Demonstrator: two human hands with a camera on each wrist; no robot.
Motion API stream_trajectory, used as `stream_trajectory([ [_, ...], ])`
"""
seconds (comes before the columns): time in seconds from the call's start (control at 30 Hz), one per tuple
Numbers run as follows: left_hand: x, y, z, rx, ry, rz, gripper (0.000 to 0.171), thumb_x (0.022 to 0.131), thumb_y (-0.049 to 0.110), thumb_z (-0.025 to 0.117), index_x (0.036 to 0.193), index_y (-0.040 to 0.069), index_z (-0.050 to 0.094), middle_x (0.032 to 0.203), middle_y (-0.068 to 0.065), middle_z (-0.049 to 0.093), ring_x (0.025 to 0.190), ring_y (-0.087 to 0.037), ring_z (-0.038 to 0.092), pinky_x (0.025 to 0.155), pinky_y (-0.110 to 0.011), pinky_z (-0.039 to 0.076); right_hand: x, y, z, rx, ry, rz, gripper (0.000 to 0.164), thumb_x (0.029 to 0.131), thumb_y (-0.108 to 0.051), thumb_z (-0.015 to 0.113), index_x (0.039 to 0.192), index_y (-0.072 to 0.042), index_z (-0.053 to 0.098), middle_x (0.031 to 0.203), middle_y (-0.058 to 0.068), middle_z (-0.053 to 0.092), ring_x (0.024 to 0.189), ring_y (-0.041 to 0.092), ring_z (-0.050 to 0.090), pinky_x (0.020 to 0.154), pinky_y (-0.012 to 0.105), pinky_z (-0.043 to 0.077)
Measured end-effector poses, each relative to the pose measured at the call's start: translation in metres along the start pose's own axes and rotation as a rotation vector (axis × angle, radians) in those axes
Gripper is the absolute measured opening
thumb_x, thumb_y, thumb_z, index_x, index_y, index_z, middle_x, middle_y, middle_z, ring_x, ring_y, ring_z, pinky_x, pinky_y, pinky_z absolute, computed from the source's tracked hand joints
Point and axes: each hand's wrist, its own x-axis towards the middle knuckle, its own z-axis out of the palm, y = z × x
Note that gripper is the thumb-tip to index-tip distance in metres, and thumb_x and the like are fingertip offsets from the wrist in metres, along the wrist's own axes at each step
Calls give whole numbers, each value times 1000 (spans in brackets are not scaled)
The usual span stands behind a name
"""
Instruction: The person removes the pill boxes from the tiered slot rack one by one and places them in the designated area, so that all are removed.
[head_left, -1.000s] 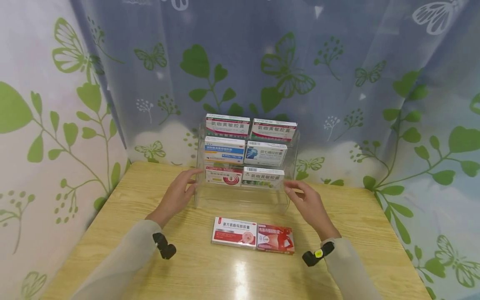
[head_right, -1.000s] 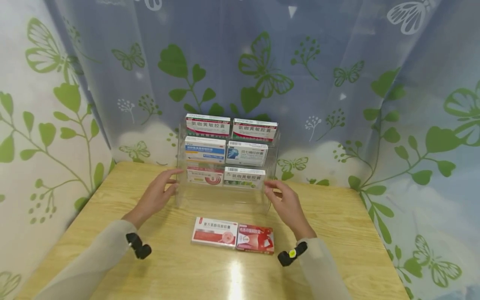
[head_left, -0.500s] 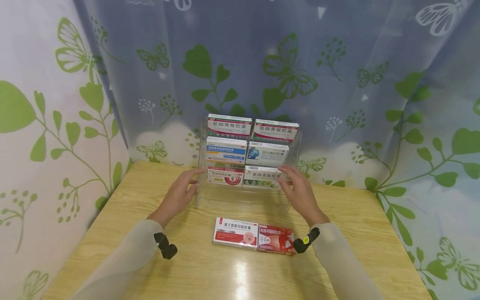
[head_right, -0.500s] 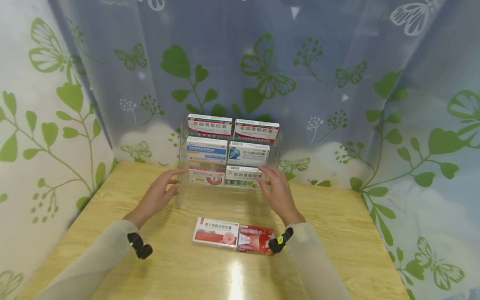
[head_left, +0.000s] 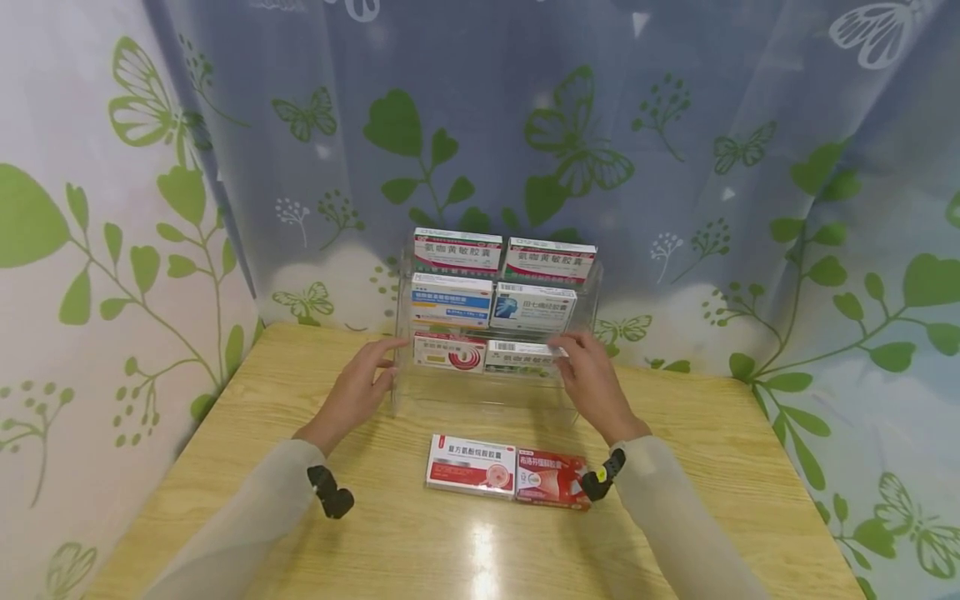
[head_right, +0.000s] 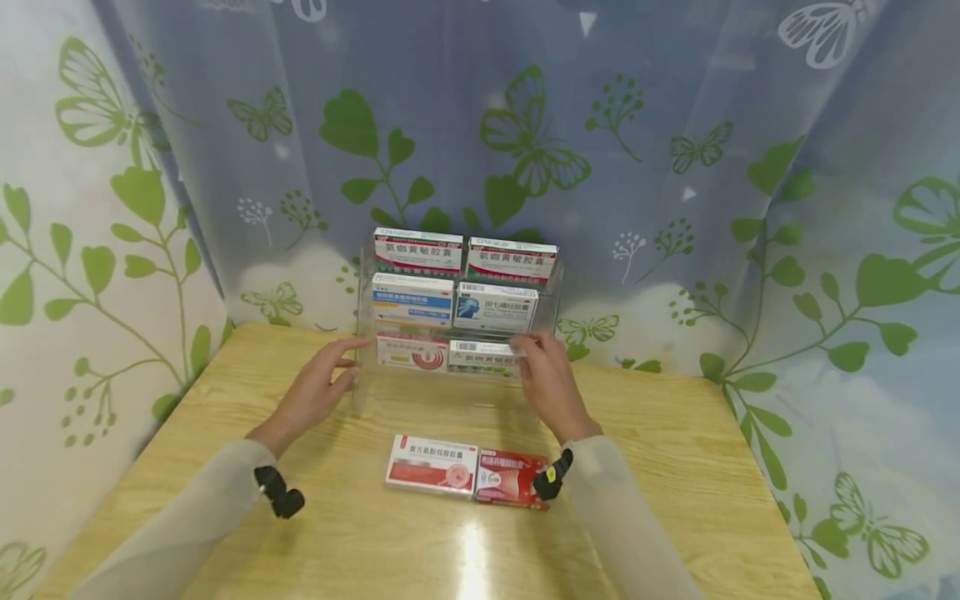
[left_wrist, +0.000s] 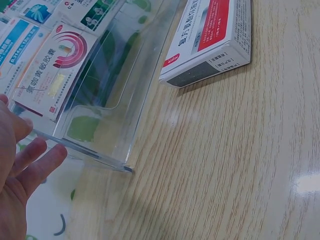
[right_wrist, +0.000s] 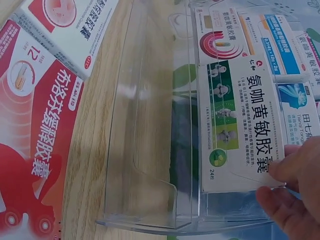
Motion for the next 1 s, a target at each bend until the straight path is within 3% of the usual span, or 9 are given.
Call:
stream_trajectory([
  [0.17,-1,1,1,4,1,-11,54,111,-1,57,162,17,48,160,-21,50,130,-44,67,100,-56,65,1,0,-2,-6,16,-3,28,104,3,69,132,-1,71,123,18,69,116,38,67,105,55,59],
  [0.27,-1,1,1,8,1,-10,54,111,-1,56,162,16,48,160,-22,50,130,-45,67,100,-56,65,2,-1,-10,26,69,5,28,106,1,67,134,-2,71,121,18,69,106,36,68,92,53,63],
  [0.4,-1,1,0,10,-2,-4,54,111,-1,56,162,16,48,160,-22,50,129,-44,67,100,-55,65,1,2,-33,76,155,17,28,109,-2,64,135,-3,71,123,18,69,87,30,64,73,47,58],
  [0.5,-1,1,-1,1,-6,-10,54,112,0,56,162,17,49,161,-20,50,130,-43,67,100,-54,65,-2,9,-54,95,192,29,28,110,-2,62,136,-3,72,126,18,68,92,30,67,74,41,58],
  [0.6,1,1,-1,-12,-4,-12,53,112,1,56,161,18,49,161,-19,50,130,-43,67,100,-53,65,-12,19,-76,96,198,54,29,110,-2,61,137,-4,72,129,17,68,106,32,70,79,24,57],
  [0.7,1,0,0,-18,-3,-11,53,112,1,56,161,18,49,162,-19,49,130,-43,67,100,-53,65,-27,32,-93,99,180,75,30,110,-3,61,138,-5,72,132,18,68,112,34,71,81,4,47],
  [0.8,2,0,1,-20,-4,-17,53,112,1,56,162,19,49,162,-19,49,131,-43,67,101,-54,65,-45,46,-105,112,139,97,31,111,-5,61,140,-7,72,133,17,69,111,34,70,82,-4,41],
  [0.93,1,0,1,-13,-6,-21,54,112,0,55,162,19,49,162,-20,48,131,-43,67,101,-53,65,-68,63,-113,126,27,161,32,113,-8,59,142,-5,71,134,19,69,111,35,70,87,23,65],
  [1.0,1,2,1,-9,-5,-17,53,112,0,55,162,18,48,162,-21,48,130,-44,67,101,-54,65,-78,71,-115,139,-55,207,33,114,-10,57,144,-4,69,136,22,68,113,37,71,88,40,69],
])
